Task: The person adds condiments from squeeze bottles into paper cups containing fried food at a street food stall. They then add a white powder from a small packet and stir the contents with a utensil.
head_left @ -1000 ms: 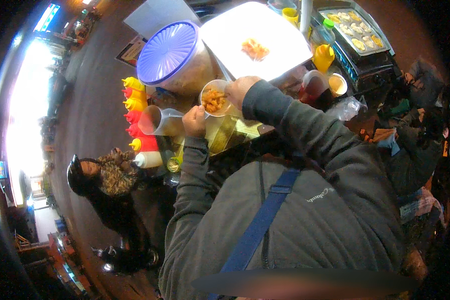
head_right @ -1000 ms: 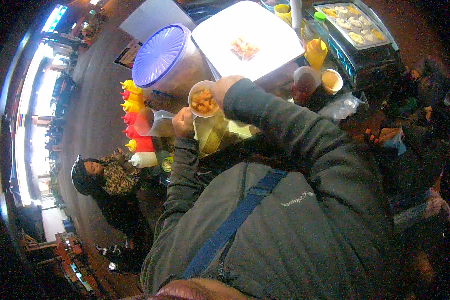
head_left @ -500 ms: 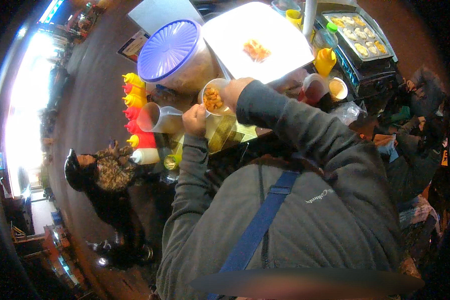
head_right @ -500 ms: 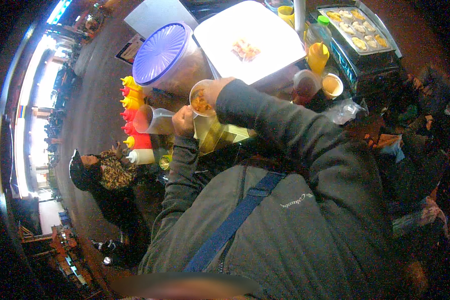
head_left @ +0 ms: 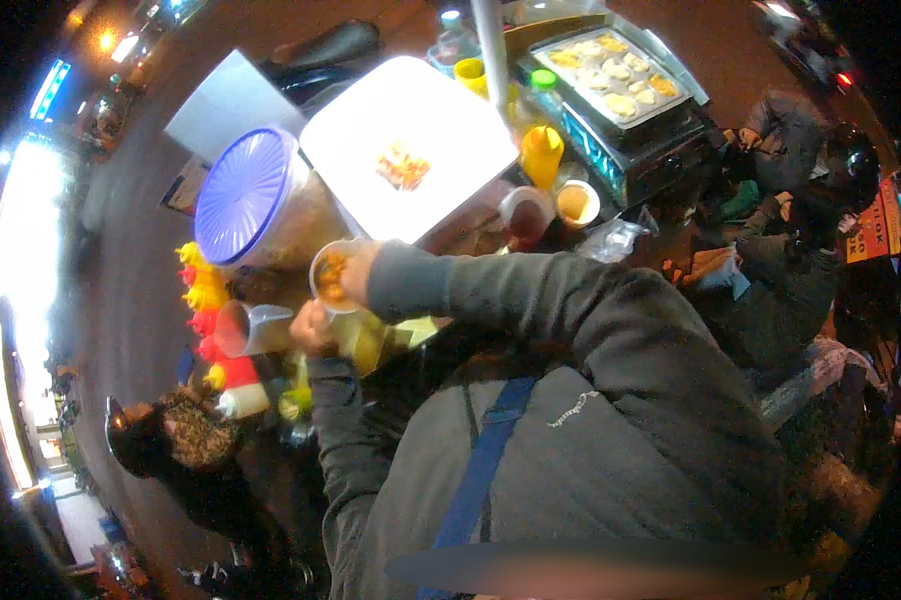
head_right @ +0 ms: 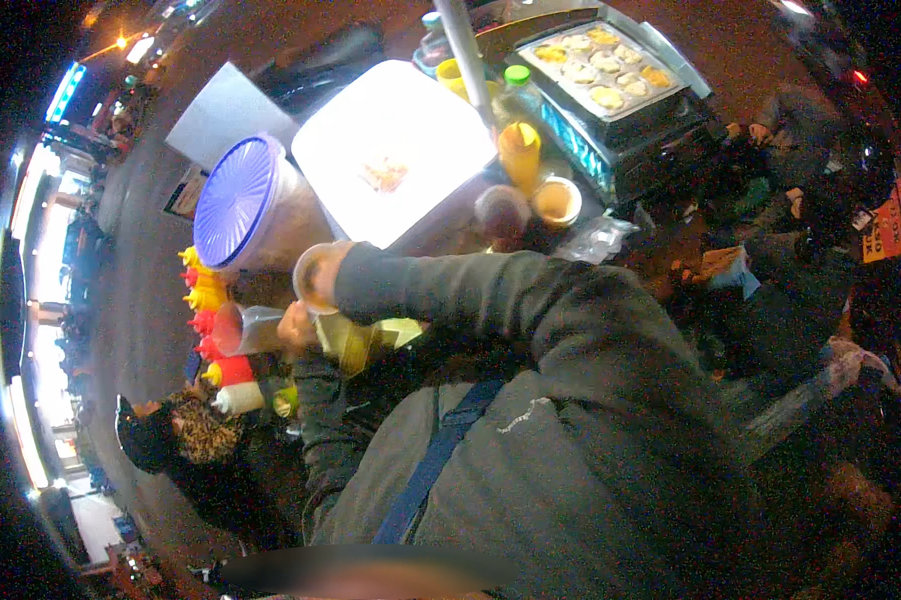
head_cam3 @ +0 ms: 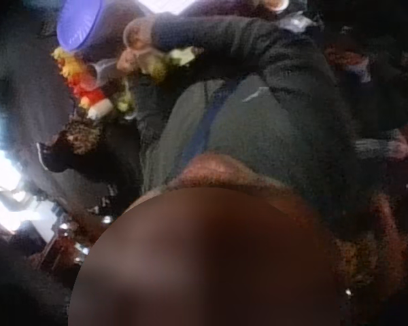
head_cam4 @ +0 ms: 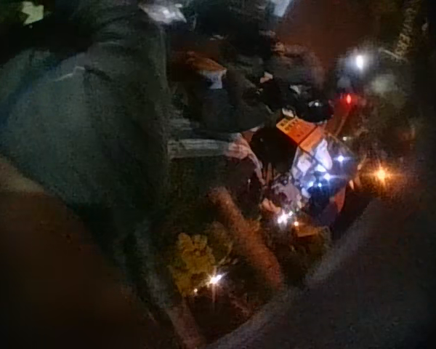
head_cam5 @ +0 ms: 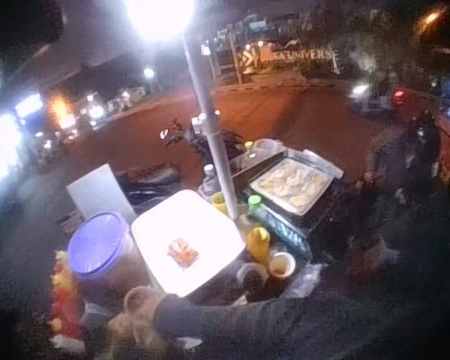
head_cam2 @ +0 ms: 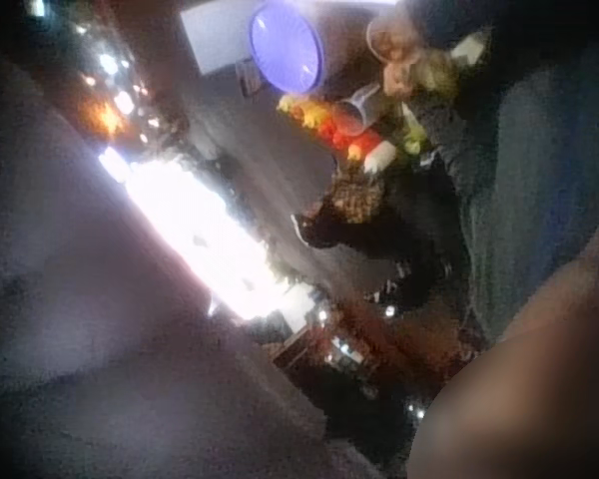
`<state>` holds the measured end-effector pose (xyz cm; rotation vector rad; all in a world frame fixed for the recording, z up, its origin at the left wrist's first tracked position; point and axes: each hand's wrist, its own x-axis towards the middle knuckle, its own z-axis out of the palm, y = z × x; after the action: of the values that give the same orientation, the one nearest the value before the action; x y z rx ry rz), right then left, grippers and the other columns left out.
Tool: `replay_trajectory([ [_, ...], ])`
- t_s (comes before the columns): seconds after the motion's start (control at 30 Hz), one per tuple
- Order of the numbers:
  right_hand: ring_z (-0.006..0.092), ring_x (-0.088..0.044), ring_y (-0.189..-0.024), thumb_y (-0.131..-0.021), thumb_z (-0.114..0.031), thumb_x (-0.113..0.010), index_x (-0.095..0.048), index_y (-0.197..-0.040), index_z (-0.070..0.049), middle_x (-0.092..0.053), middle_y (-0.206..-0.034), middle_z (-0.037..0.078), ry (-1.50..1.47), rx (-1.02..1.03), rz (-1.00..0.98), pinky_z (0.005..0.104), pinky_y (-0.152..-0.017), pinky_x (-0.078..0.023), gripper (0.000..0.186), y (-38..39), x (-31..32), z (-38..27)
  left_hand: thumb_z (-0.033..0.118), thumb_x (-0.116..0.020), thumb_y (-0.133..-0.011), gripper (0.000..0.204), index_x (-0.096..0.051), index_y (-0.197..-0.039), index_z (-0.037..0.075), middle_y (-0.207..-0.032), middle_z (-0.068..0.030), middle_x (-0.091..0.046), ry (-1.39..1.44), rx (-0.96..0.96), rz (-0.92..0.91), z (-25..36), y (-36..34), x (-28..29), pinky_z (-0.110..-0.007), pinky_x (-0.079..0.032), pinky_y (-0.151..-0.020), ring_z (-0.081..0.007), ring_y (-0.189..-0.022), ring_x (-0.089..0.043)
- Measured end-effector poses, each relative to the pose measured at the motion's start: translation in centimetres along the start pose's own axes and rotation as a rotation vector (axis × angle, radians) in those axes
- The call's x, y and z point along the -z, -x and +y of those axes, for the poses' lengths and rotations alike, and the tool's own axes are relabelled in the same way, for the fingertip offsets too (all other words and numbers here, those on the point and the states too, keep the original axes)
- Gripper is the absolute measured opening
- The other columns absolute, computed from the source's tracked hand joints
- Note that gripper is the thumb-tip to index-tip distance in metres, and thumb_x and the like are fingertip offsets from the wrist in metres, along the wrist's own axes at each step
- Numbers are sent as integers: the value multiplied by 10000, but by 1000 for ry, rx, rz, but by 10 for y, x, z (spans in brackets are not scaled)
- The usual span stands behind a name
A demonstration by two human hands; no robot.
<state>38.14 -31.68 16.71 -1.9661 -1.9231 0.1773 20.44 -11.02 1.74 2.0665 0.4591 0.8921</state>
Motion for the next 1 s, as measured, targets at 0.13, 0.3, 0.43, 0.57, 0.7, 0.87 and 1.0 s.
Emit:
replay_trajectory([
  [0.13, 322, -711, -831, -847, -163, -610, -741, -934, -38, -718, -863, 145, -62, -82, -79, 428, -739, -576, 201, -3, -4, 3, 323, -510, -952, 426, -524, -679, -4, -609, -64, -512, -178, -160, 117, -6, 5, -2, -351, -388, -548, -146, -591, -457],
  [0.3, 340, -706, -834, -828, -147, -630, -735, -945, -38, -718, -881, 146, -39, 104, -48, 425, -751, -574, 192, -3, 6, -1, 336, -492, -959, 418, -603, -746, -7, -664, -80, -583, -20, 115, 192, 12, 10, -8, -356, -422, -571, -164, -621, -511],
  [0.43, 342, -700, -839, -806, -155, -661, -733, -958, -28, -713, -905, 166, -248, -53, -44, 426, -785, -568, 211, -4, 13, 0, 329, -485, -968, 413, -612, -780, -17, -681, -100, -597, 66, 86, 67, 26, 10, -7, -361, -435, -593, -175, -641, -534],
  [0.57, 371, -692, -885, -791, -152, -677, -732, -978, -25, -705, -937, 199, -402, -95, 38, 426, -798, -563, 232, -15, 2, 3, 281, -486, -971, 378, -602, -784, -27, -697, -113, -608, -43, 171, 142, 32, 7, -10, -357, -446, -599, -167, -660, -539],
  [0.7, 350, -702, -861, -826, -161, -651, -721, -940, -41, -714, -930, 183, -92, -212, 82, 437, -748, -567, 180, -20, -10, 10, 261, -508, -960, 354, -605, -778, -26, -695, -121, -613, 54, 45, 197, 34, 4, -18, -358, -449, -599, -159, -650, -517],
  [0.87, 349, -711, -873, -818, -142, -643, -727, -868, -34, -717, -890, 180, 42, -96, -288, 427, -751, -578, 146, -11, -10, 0, 254, -553, -945, 357, -545, -707, -13, -620, -165, -489, -129, -32, 119, 39, 4, -13, -389, -393, -547, -219, -556, -455],
  [1.0, 347, -713, -856, -813, -169, -662, -732, -908, -44, -717, -895, 182, 97, -194, -241, 437, -762, -578, 172, -11, -11, -9, 248, -560, -943, 370, -516, -684, -11, -606, -184, -455, -27, 30, 132, 44, 7, -10, -403, -380, -539, -262, -534, -426],
])
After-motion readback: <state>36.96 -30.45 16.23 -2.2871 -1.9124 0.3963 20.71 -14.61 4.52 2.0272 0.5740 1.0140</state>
